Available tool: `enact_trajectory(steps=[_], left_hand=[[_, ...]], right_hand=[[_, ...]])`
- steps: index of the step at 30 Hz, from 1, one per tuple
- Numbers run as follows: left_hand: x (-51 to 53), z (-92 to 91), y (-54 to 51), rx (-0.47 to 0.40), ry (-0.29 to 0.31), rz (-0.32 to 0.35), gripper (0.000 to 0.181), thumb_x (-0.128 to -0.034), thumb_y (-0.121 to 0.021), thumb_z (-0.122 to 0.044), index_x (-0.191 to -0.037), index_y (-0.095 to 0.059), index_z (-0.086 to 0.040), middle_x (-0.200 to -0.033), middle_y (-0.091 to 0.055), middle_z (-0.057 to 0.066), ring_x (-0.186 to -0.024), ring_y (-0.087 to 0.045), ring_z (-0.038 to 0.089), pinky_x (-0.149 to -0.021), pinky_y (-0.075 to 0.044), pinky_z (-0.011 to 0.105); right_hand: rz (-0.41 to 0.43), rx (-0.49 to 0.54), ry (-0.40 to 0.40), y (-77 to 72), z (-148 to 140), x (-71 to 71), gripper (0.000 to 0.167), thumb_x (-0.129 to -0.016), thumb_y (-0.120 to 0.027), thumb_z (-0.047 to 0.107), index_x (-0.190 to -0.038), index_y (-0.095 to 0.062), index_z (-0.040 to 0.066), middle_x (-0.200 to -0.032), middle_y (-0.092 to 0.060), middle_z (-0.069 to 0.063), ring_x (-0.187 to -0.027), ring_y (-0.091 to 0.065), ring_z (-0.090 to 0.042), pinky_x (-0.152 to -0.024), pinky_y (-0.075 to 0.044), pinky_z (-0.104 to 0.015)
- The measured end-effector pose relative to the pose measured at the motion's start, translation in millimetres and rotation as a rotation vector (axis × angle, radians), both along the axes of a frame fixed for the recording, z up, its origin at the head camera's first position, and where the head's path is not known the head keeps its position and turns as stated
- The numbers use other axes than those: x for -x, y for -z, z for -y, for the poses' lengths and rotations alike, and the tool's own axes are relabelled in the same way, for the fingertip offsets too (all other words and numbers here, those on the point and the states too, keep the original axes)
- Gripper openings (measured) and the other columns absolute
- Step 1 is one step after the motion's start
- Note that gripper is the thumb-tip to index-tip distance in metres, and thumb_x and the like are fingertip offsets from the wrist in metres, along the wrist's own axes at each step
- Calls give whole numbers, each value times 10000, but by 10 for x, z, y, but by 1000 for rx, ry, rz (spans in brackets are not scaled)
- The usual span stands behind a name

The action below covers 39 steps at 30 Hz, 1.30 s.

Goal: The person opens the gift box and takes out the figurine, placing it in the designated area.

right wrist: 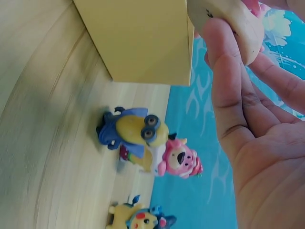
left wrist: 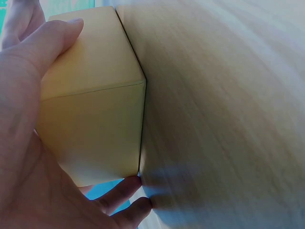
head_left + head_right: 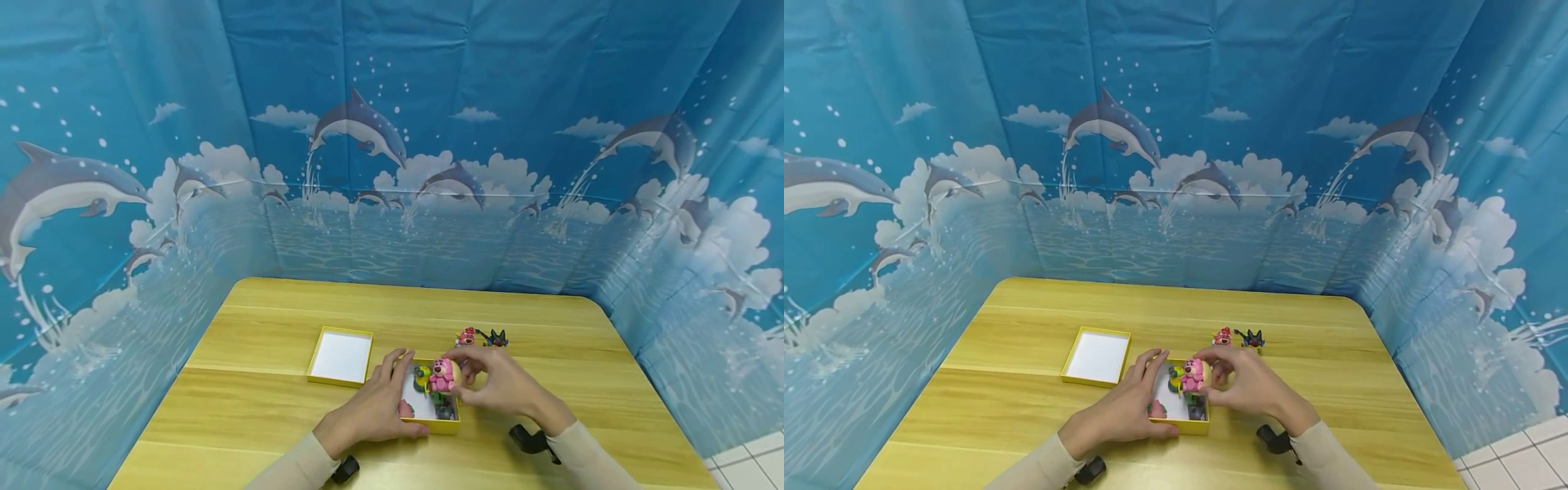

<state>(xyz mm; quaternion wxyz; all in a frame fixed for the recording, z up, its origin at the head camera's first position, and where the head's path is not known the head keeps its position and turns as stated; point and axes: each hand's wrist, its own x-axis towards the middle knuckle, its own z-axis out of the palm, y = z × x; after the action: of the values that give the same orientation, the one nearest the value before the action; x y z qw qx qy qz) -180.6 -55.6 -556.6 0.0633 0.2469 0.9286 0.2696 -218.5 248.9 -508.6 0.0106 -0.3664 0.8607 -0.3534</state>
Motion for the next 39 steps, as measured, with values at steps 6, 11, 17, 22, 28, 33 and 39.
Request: enact_trajectory(steps=[6,11,17,22,28,33,39], left_hand=[[0,-7,4,2,-5,7,1411,-894,-901,-783,-1893,-109,-180,-1950,-148,141,-1630,-482,405,-1277,-556,600],[-11,-11,-12,1,0,-5,1413,-893,-907,-775,-1892,-112,-169,-1946,-152,151,-1620,-490,413,-1278,-554,605],[-17,-13,-23,2,0,1,1417,-892,-910,-772,-1892,-104,-175,-1948,-146,148,-1618,-489,408,-1273,-559,600],[-12,-10,-14,1,1,-5,1414,-893,-910,-772,-1891,-110,-171,-1947,-146,148,-1610,-494,402,-1262,-566,597],[-17,-5,-16,-9,6,-8,1414,-892,-912,-770,-1889,-114,-164,-1942,-155,160,-1608,-493,413,-1251,-572,608],[-21,-5,-20,-12,7,-7,1416,-889,-912,-774,-1890,-116,-167,-1941,-158,157,-1598,-500,410,-1239,-578,605],[-18,0,-19,-15,7,-6,1412,-889,-906,-782,-1889,-121,-168,-1942,-158,153,-1592,-505,405,-1232,-581,599]], right_hand=[[-4,23,15,-4,-111,-18,538,-974,-913,138,-1491,-760,128,-1017,-824,94,-856,-726,25,-820,-666,-362],[-18,42,30,3,-190,-28,542,-967,-911,105,-1488,-763,118,-1037,-836,89,-856,-735,20,-806,-672,-352],[-16,31,69,-5,-289,-52,553,-955,-926,109,-1485,-769,117,-1051,-822,90,-877,-733,21,-822,-665,-323],[-18,31,94,-14,-384,-71,562,-943,-935,97,-1480,-769,96,-1004,-795,118,-874,-729,17,-825,-660,-319],[-19,19,146,2,-494,-92,556,-940,-939,96,-1469,-781,161,-960,-783,167,-859,-732,15,-839,-648,-313],[2,27,175,43,-582,-86,551,-940,-943,97,-1461,-782,181,-965,-800,173,-868,-757,2,-826,-645,-313],[52,39,197,105,-715,-74,521,-967,-933,120,-1462,-777,149,-959,-814,141,-871,-778,-19,-805,-623,-326]])
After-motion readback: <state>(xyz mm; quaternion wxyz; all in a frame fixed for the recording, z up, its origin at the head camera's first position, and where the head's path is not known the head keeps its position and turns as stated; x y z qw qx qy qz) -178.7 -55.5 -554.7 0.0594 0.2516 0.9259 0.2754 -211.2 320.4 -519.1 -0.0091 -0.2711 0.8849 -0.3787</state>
